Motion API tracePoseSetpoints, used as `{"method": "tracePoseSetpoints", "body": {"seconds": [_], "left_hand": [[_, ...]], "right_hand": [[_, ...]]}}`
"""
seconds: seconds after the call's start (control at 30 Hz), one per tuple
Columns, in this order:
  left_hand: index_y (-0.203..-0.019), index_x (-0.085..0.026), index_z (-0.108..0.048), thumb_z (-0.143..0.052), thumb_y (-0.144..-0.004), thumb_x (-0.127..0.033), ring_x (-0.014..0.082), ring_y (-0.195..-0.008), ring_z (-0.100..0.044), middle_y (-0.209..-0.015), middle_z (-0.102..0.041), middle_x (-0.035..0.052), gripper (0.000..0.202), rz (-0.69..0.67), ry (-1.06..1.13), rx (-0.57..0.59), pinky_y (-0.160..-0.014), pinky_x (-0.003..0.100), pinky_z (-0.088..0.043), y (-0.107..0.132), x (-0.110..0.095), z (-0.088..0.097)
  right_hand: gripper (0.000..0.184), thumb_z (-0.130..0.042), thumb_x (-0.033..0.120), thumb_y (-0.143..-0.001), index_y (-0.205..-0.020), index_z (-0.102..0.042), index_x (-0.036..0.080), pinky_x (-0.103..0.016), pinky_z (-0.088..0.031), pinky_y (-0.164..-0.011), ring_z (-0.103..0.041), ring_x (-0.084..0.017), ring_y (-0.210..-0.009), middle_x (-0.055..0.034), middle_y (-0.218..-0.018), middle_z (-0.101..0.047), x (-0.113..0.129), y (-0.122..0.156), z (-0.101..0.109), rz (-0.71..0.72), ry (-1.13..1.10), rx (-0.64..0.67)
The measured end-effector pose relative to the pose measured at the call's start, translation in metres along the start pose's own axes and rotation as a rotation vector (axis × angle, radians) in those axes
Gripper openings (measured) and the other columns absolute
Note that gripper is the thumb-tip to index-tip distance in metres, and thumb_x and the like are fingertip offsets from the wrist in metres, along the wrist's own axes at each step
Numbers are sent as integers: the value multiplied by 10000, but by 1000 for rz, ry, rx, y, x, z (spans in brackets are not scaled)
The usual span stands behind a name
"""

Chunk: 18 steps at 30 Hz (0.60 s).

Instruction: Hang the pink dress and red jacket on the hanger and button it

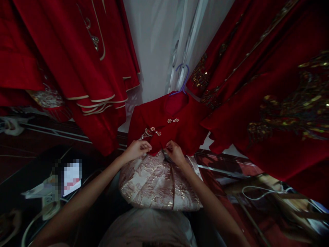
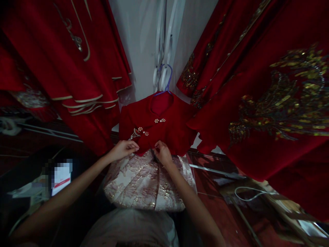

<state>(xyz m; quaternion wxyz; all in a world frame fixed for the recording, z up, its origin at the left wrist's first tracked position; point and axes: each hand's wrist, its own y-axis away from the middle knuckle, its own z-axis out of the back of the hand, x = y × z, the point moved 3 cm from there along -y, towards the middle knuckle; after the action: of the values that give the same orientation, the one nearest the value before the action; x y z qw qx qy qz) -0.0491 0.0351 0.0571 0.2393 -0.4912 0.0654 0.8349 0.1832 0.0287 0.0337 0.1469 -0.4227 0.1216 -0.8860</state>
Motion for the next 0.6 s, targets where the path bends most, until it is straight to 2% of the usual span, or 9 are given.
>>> {"method": "tracePoseSetpoints", "body": {"seconds": [0.1, 0.23, 0.43, 0.6], "left_hand": [[-874, -142, -691, -657, -774, -381, 137, -721, -672, -793, -726, 55, 261, 24, 42, -5, -668, 219, -516, 0, -1, 0], [-943, -135, -704, -683, -747, -362, 160, -756, -694, -839, -742, 77, 301, 73, 91, 23, -705, 253, -540, -1, 0, -1], [-966, -119, -708, -667, -755, -362, 175, -784, -705, -867, -748, 91, 324, 81, 146, 29, -740, 280, -550, -2, 2, -1], [-975, -118, -709, -660, -764, -357, 176, -795, -704, -892, -746, 97, 322, 67, 114, 29, -740, 268, -543, -1, 0, -1]], "right_hand": [[91, -586, 161, -731, -807, -567, 207, -249, -442, -679, -558, -143, -727, -4, -791, -607, 3, -1, 1, 7, -48, -5], [33, -589, 209, -749, -768, -562, 209, -226, -444, -608, -561, -121, -623, 23, -691, -591, 14, 1, 3, -20, -177, -12], [203, -639, 261, -756, -954, -616, 220, -215, -477, -598, -592, -113, -622, 16, -731, -638, 24, 6, 10, -85, -382, -69], [174, -592, 279, -806, -962, -649, 226, -224, -491, -607, -617, -126, -670, -1, -778, -655, 19, 10, 15, -113, -457, -13]]}}
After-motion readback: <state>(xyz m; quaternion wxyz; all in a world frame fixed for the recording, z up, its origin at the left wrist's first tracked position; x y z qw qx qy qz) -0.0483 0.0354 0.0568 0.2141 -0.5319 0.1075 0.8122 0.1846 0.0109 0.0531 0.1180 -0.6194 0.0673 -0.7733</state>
